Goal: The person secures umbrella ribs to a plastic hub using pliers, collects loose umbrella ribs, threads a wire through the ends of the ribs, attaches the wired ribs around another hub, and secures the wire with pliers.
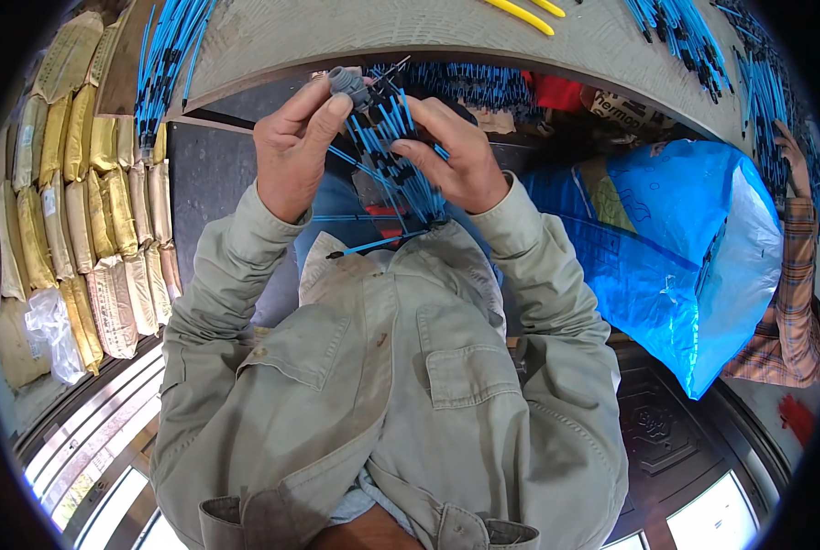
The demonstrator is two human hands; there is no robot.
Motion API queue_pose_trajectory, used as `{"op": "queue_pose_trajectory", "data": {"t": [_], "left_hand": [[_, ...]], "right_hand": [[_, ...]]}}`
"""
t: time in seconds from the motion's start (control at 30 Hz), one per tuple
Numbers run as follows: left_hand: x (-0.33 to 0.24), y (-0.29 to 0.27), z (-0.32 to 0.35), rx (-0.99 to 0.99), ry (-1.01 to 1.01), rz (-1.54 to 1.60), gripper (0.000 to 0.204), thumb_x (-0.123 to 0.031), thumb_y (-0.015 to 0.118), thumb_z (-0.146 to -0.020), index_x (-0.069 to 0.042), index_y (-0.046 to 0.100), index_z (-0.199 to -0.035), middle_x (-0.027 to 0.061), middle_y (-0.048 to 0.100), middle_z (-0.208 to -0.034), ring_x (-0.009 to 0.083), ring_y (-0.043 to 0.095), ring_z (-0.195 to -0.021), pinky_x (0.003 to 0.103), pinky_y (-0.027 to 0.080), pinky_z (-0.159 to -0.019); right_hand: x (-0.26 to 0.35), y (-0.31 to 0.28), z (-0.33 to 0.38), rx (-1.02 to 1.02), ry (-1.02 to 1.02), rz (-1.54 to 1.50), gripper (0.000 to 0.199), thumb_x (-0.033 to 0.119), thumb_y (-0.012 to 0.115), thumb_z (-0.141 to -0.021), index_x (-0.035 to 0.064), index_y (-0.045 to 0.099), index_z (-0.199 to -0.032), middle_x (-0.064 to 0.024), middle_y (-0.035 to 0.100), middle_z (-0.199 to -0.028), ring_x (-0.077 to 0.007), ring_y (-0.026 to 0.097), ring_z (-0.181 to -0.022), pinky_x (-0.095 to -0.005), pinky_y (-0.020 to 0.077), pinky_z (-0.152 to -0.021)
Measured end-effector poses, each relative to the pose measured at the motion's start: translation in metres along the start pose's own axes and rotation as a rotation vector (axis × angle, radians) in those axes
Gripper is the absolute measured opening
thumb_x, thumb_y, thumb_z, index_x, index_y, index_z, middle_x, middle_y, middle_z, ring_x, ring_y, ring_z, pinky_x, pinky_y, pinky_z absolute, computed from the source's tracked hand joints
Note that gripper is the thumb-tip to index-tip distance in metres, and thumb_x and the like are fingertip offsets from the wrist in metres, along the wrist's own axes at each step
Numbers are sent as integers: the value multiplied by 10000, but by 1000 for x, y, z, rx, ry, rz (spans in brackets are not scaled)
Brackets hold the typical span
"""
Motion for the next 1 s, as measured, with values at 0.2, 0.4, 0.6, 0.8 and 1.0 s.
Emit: {"op": "queue_pose_trajectory", "data": {"t": [0.2, 0.4, 0.6, 0.8, 1.0], "left_hand": [[4, 0, 0, 4, 3, 26, 269, -71, 593, -855, 65, 568, -1086, 33, 580, -875, 70, 512, -782, 189, 416, -679], [6, 1, -1, 36, -25, 22, 276, -77, 573, -867, 63, 559, -1105, 45, 584, -940, 83, 518, -840, 201, 413, -738], [1, 6, 8, 55, -94, -2, 303, -95, 530, -895, 67, 533, -1151, 89, 595, -1075, 122, 538, -974, 244, 406, -870], [-6, 7, 13, 50, -54, 72, 291, -55, 563, -868, 53, 539, -1137, 58, 563, -1007, 98, 510, -909, 216, 404, -804], [-9, 7, 13, 67, -73, 84, 296, -54, 555, -874, 54, 529, -1149, 65, 554, -1033, 112, 508, -945, 227, 397, -838]], "right_hand": [[-18, 7, 0, 15, 145, -549, 392, -26, 560, -835, -10, 453, -1212, -66, 554, -1073, -116, 524, -962, -252, 427, -828], [-17, 7, 1, -71, 180, -609, 326, -1, 557, -844, -10, 478, -1160, -32, 542, -1021, -77, 506, -910, -223, 413, -793], [9, 15, 7, -291, 134, -496, 209, 21, 564, -858, -10, 516, -1059, -3, 526, -943, -47, 471, -838, -184, 390, -737], [12, 24, 5, -383, 175, -621, 145, 44, 589, -852, 6, 519, -974, 22, 511, -884, -31, 442, -805, -175, 375, -710], [15, 20, 6, -360, 165, -594, 144, 90, 571, -873, 8, 542, -988, 41, 496, -839, -25, 417, -753, -173, 352, -663]]}}
Point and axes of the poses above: each hand's wrist, its own z-axis away from the middle knuckle, its own y-axis out of the palm, x = y × z, the point moved 6 cm from there along -z, towards the middle knuckle
